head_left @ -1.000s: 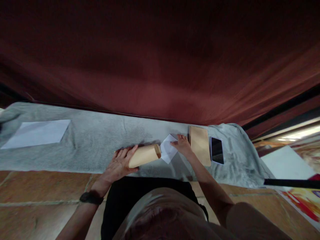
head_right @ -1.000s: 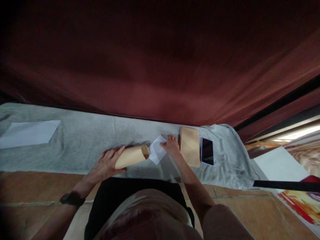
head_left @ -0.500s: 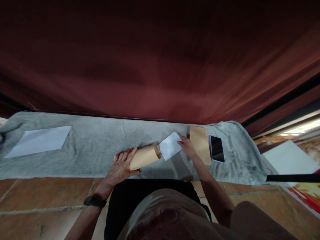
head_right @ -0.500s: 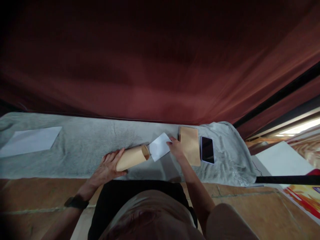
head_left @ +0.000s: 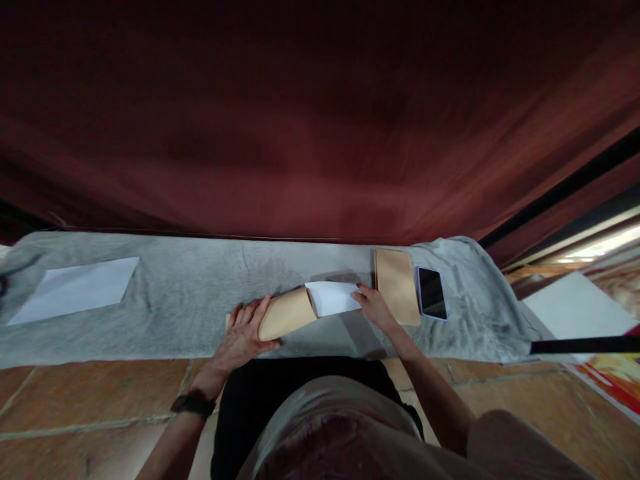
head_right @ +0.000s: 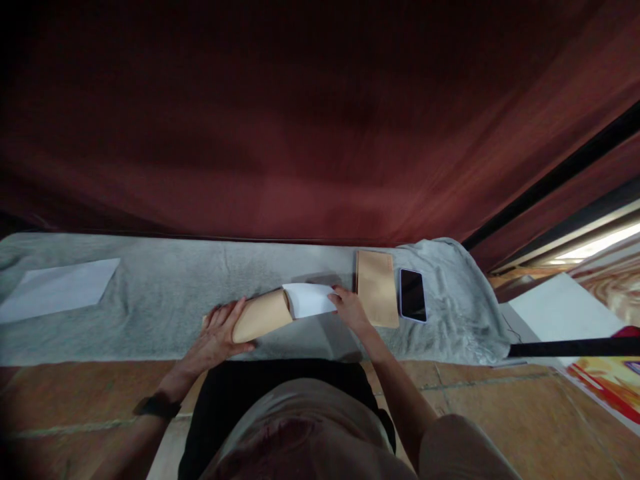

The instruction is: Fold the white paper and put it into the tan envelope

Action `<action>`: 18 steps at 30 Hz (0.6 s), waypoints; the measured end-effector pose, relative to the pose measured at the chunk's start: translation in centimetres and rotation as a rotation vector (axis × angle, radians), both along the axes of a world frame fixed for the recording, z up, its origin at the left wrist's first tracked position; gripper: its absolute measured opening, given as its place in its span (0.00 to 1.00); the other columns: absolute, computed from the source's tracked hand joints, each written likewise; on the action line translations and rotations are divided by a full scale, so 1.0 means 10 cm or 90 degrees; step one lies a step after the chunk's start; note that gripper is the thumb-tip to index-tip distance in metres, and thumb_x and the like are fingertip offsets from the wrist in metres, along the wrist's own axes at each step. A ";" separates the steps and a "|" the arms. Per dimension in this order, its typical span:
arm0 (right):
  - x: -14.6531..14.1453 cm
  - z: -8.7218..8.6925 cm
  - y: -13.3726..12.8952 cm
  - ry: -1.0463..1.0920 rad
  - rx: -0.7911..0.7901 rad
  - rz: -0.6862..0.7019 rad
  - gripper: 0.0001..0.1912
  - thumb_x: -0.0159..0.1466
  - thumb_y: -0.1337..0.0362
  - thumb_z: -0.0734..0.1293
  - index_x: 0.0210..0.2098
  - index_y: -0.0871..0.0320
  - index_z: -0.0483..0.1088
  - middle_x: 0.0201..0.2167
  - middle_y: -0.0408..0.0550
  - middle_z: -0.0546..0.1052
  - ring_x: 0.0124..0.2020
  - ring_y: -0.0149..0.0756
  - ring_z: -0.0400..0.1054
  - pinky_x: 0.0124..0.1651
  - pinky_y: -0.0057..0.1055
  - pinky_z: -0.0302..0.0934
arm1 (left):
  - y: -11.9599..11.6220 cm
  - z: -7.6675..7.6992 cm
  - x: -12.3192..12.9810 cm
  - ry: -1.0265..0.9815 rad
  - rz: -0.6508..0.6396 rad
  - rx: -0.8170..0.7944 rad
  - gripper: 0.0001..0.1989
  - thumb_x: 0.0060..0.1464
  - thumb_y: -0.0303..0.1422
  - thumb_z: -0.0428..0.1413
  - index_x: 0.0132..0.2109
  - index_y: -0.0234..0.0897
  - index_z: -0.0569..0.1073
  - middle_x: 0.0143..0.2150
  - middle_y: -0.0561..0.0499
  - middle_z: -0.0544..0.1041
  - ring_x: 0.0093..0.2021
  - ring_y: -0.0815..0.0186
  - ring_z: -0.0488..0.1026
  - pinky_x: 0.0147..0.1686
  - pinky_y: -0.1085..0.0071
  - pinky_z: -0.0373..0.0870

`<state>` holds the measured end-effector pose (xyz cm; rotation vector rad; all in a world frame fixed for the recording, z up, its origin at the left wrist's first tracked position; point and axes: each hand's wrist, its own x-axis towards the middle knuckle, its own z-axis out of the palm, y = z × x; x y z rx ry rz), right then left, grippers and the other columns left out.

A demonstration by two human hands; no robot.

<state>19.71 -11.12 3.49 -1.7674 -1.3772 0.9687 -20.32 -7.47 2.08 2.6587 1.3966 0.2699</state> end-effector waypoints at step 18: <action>-0.75 -0.06 0.21 0.010 0.003 0.088 0.17 0.68 0.64 0.66 0.22 0.55 0.71 0.31 0.44 0.78 0.33 0.33 0.72 0.40 0.27 0.64 | -0.02 0.12 0.24 -0.021 -0.027 0.027 0.57 0.50 0.48 0.67 0.78 0.41 0.47 0.68 0.34 0.69 0.67 0.40 0.67 0.71 0.38 0.48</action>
